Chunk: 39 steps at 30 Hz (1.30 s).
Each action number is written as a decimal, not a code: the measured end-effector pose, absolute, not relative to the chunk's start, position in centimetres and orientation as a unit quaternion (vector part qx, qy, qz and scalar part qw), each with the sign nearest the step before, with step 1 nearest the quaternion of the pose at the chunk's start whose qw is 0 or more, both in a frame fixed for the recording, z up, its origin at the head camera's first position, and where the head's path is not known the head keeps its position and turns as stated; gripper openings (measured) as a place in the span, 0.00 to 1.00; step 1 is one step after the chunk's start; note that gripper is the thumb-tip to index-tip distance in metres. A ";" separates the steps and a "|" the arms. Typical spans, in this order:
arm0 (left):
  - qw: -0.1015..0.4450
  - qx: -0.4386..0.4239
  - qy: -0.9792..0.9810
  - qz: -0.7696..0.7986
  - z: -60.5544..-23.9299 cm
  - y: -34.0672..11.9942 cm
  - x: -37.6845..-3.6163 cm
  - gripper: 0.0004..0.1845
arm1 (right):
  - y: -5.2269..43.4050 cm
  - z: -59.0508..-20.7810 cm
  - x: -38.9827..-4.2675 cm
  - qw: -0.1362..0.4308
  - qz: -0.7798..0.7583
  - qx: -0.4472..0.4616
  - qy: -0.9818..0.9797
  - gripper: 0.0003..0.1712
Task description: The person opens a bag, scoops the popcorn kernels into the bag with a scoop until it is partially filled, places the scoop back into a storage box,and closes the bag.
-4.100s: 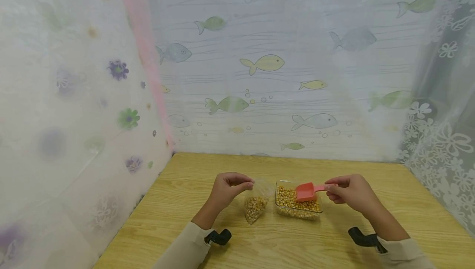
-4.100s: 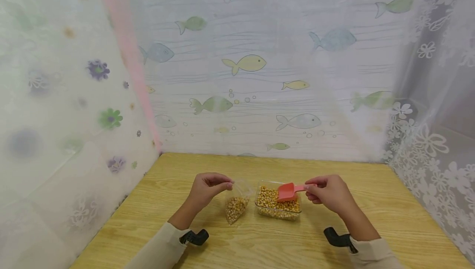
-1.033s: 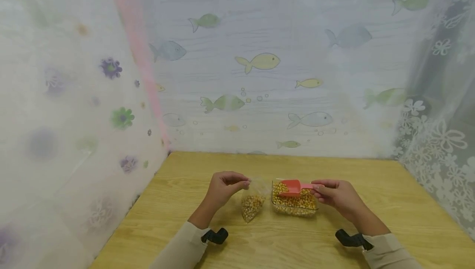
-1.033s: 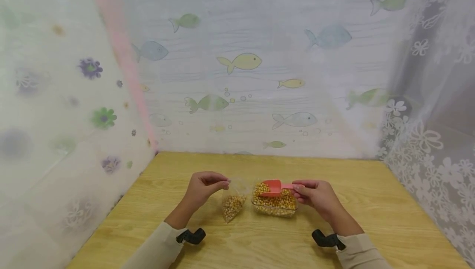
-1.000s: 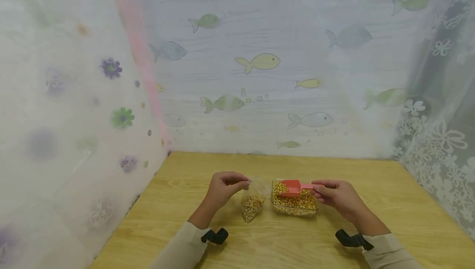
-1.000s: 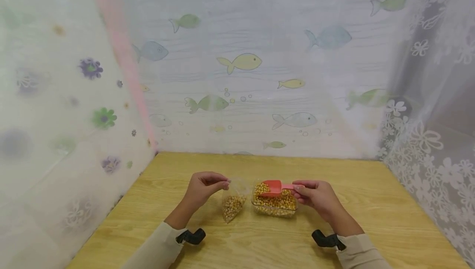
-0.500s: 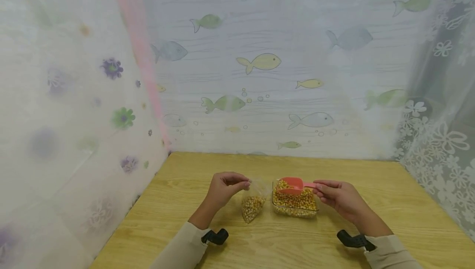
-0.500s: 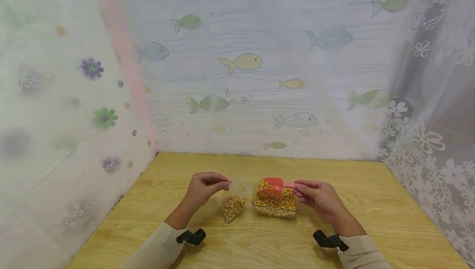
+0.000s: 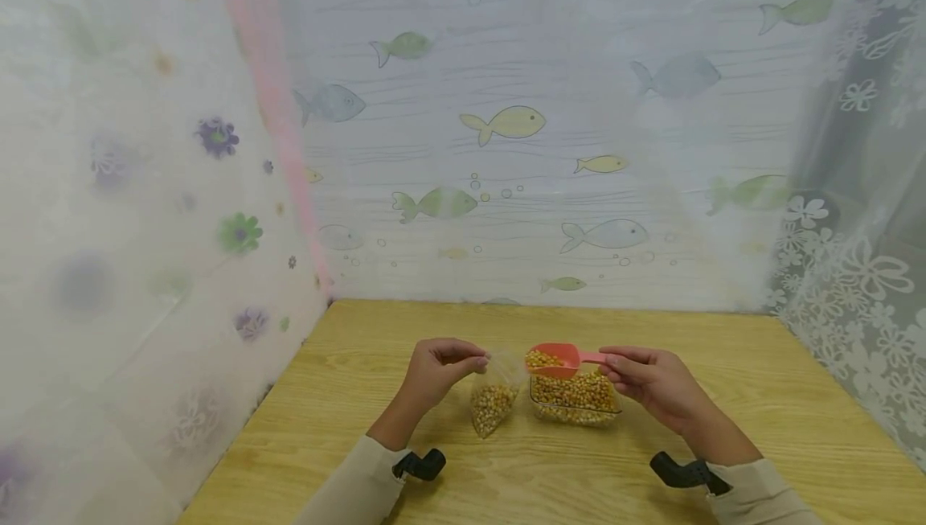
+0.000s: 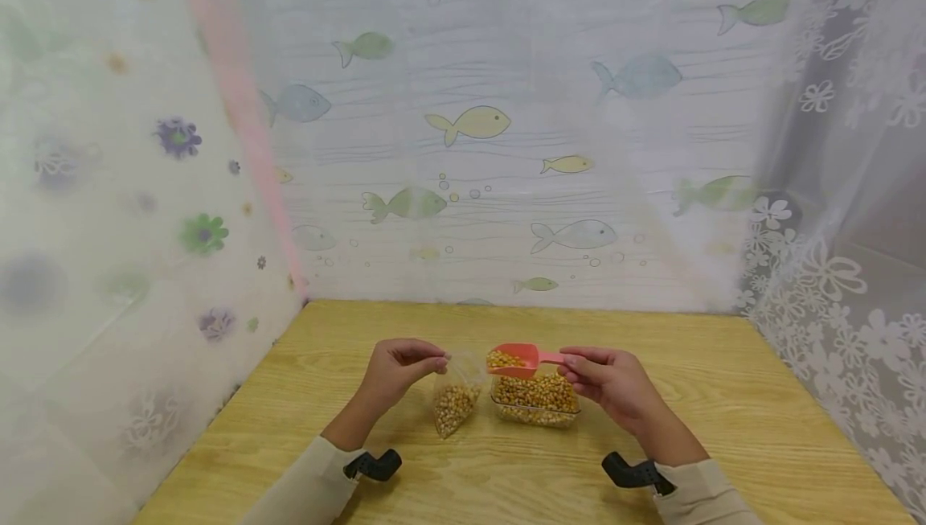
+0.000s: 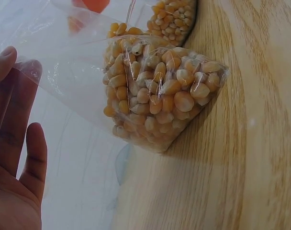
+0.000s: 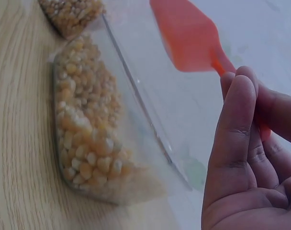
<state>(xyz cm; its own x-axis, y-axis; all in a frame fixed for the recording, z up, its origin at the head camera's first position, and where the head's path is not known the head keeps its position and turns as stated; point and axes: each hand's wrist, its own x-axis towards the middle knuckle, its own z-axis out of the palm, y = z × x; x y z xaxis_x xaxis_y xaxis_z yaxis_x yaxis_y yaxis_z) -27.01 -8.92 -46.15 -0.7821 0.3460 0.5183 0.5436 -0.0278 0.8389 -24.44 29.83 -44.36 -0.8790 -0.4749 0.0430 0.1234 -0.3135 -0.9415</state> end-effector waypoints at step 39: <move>0.081 -0.315 -0.723 -0.610 -45.7 -8.3 -26.4 0.04 | 24.7 -41.5 -21.8 0.102 -0.698 -0.102 0.701 0.31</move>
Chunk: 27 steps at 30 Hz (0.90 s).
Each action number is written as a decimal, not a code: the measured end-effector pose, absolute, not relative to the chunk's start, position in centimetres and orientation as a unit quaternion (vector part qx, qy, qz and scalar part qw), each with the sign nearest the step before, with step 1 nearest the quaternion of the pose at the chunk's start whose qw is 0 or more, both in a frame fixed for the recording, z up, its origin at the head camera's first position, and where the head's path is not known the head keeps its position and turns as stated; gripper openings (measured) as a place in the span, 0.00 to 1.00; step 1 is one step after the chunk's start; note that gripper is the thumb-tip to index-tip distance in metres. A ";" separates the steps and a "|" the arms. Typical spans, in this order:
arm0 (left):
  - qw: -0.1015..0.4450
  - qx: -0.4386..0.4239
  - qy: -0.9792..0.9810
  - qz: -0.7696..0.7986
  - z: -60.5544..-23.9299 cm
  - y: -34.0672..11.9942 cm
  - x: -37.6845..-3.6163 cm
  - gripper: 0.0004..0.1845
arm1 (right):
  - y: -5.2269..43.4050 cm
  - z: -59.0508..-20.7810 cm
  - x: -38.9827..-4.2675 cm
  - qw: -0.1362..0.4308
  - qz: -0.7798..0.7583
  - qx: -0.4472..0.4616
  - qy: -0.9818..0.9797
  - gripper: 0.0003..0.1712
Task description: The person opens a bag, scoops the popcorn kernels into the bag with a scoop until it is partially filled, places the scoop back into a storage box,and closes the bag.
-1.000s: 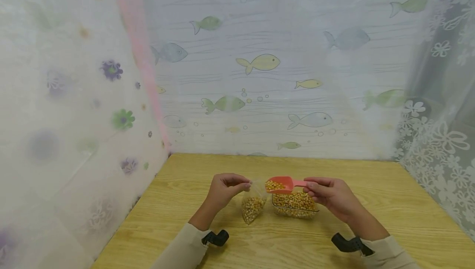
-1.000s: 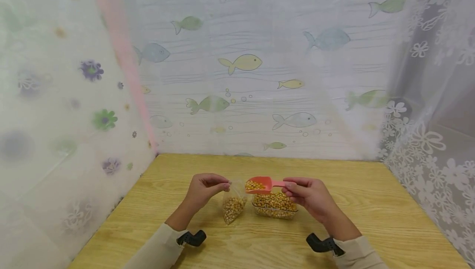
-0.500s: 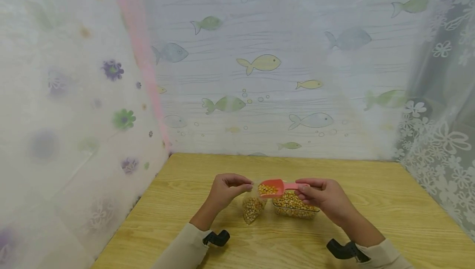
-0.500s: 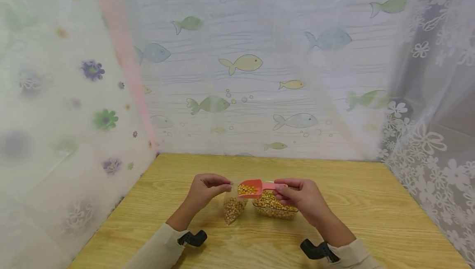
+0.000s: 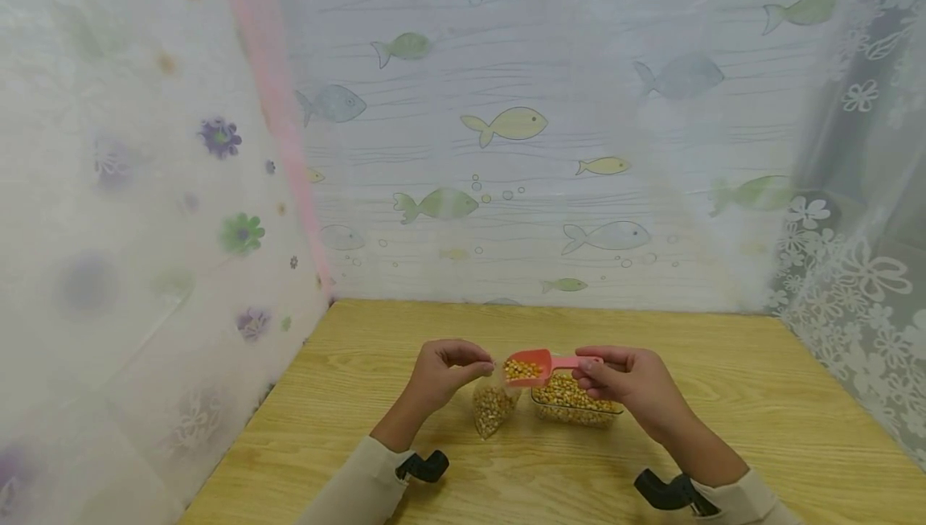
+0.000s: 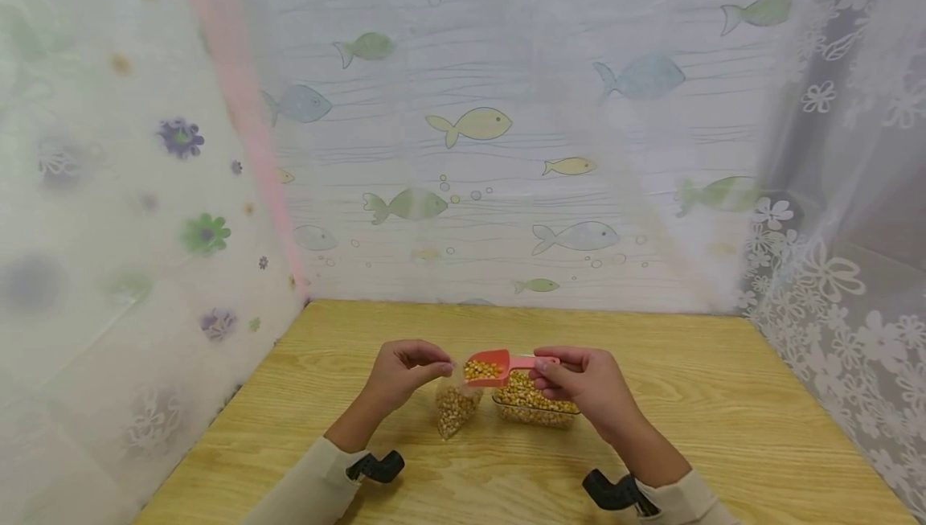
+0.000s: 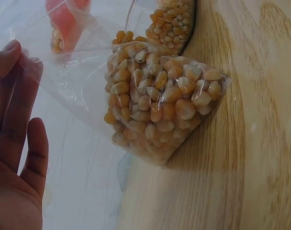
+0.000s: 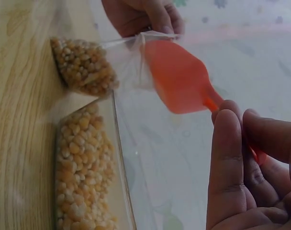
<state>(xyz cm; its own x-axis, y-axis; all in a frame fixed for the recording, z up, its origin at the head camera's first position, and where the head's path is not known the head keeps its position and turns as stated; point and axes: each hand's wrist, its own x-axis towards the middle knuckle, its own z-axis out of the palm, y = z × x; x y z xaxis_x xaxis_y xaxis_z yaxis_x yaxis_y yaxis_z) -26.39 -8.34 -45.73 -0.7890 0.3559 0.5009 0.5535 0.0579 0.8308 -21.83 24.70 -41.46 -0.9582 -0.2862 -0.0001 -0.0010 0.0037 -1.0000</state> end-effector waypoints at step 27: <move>0.108 -0.301 -0.820 -0.474 -45.4 -7.1 -25.7 0.07 | 24.1 -41.3 -21.4 0.096 -0.676 -0.119 0.721 0.28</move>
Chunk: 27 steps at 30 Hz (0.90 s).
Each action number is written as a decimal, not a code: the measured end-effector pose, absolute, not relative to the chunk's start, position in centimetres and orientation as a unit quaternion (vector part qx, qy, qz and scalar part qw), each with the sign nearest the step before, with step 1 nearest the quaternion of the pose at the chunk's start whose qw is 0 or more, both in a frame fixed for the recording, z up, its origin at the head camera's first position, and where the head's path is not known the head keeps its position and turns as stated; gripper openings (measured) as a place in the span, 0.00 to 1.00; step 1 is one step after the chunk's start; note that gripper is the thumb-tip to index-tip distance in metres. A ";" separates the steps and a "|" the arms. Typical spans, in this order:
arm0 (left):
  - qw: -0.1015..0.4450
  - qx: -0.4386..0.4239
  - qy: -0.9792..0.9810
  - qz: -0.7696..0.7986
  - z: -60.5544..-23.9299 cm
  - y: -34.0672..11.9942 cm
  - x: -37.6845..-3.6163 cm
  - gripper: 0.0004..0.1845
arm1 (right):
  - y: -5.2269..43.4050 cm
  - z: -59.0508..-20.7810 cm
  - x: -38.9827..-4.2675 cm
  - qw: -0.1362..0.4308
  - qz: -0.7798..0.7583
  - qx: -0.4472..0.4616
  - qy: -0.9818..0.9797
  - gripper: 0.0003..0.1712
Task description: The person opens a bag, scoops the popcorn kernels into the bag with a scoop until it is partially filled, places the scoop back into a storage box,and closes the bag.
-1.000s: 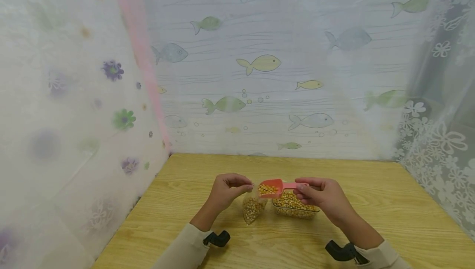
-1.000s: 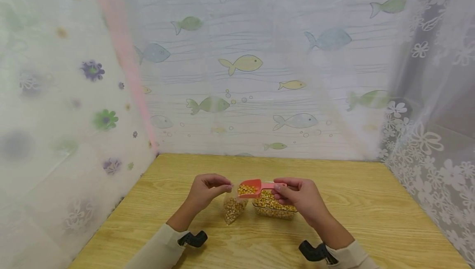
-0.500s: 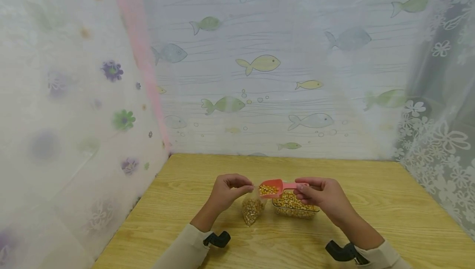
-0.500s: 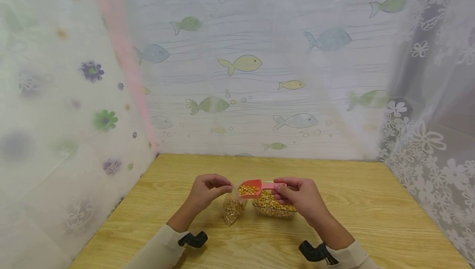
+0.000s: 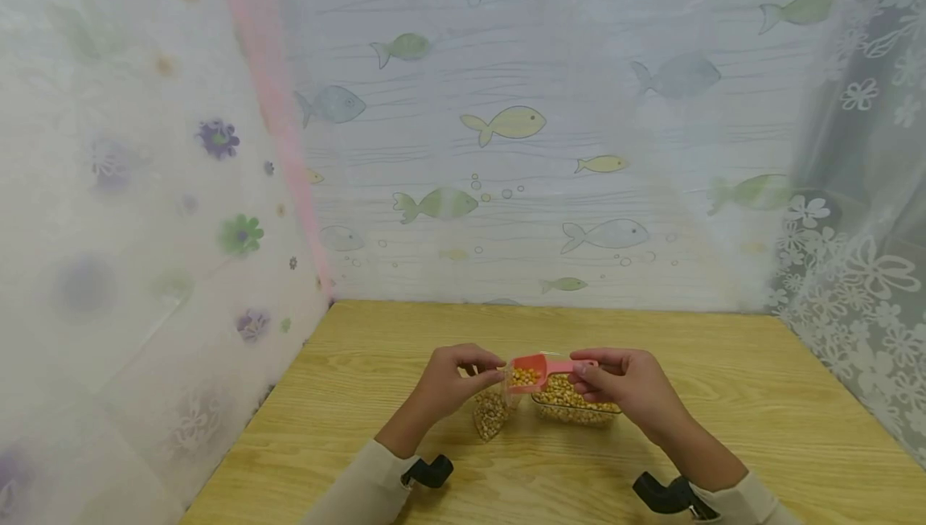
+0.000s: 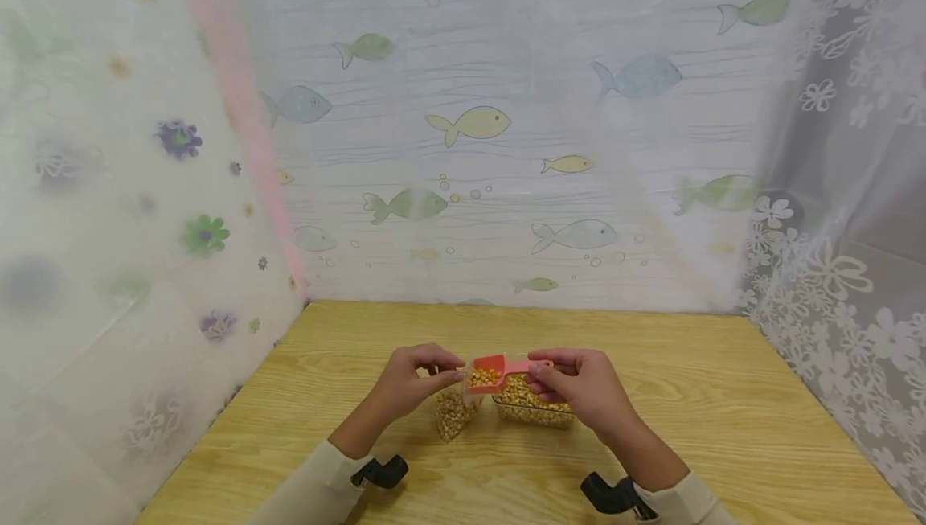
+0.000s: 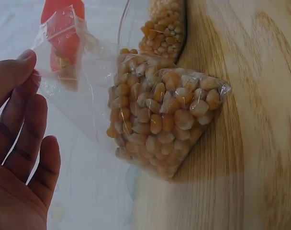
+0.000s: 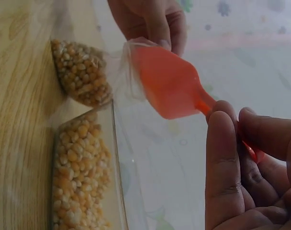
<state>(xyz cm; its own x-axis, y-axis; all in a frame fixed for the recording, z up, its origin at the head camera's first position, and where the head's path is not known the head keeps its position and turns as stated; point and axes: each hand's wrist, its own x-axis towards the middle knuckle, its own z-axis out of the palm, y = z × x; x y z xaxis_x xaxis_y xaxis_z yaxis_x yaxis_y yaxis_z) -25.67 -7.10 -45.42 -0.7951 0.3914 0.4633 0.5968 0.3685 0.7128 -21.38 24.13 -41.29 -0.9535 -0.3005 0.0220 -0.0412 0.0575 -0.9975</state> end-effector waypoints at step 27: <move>0.141 -0.346 -0.836 -0.402 -45.0 -7.1 -25.7 0.12 | 22.0 -38.7 -21.9 0.003 -0.564 -0.198 0.802 0.19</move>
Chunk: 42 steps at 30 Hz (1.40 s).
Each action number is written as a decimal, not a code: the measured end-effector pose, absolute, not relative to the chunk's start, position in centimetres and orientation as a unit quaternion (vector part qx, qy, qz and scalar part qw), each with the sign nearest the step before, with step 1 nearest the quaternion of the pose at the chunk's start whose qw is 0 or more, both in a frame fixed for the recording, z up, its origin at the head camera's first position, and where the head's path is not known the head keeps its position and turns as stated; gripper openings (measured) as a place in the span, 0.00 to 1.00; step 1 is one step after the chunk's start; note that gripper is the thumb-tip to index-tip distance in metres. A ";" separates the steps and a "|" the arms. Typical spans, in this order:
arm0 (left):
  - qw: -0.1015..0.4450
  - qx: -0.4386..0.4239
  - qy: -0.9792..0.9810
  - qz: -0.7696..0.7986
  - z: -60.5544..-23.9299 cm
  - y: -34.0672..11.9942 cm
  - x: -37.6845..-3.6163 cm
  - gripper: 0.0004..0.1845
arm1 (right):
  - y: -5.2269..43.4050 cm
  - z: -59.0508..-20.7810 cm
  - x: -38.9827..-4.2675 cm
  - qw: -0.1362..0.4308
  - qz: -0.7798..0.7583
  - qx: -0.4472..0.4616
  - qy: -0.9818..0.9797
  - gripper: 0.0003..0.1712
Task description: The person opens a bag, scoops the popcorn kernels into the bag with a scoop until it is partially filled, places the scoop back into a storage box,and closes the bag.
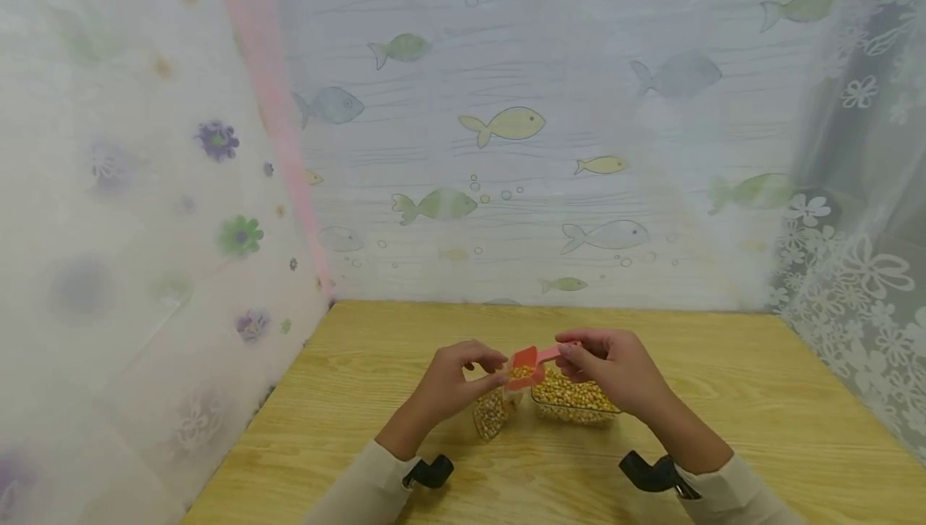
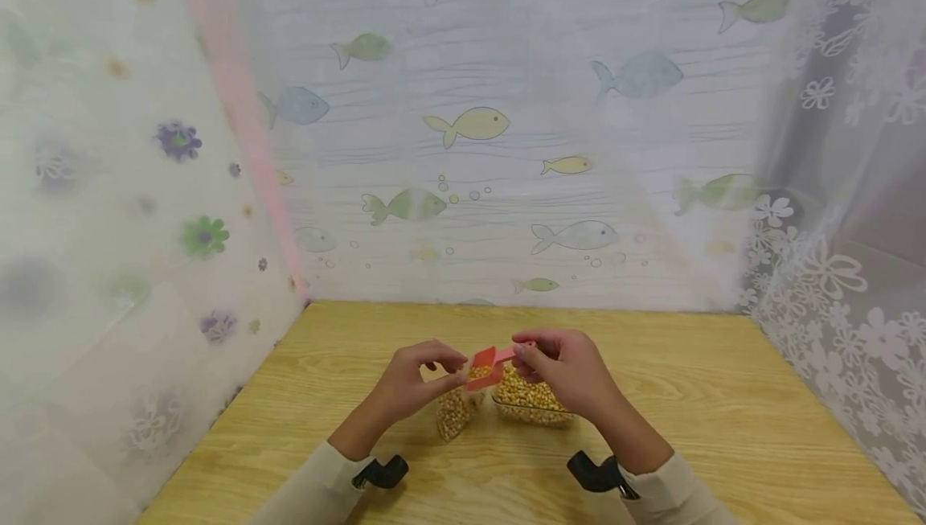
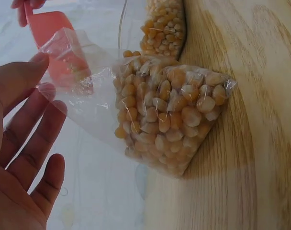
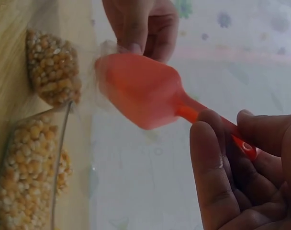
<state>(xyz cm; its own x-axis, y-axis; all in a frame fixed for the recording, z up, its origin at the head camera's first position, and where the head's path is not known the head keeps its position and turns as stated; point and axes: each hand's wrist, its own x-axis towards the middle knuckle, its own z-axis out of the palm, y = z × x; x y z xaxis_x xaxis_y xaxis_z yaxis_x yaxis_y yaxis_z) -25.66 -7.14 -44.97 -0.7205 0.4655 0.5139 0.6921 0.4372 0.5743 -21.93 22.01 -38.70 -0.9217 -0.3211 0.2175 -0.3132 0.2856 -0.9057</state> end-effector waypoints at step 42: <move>0.117 -0.332 -0.726 -0.591 -45.7 -8.4 -26.7 0.09 | 21.1 -34.6 -24.9 -0.029 -0.471 -0.261 0.842 0.15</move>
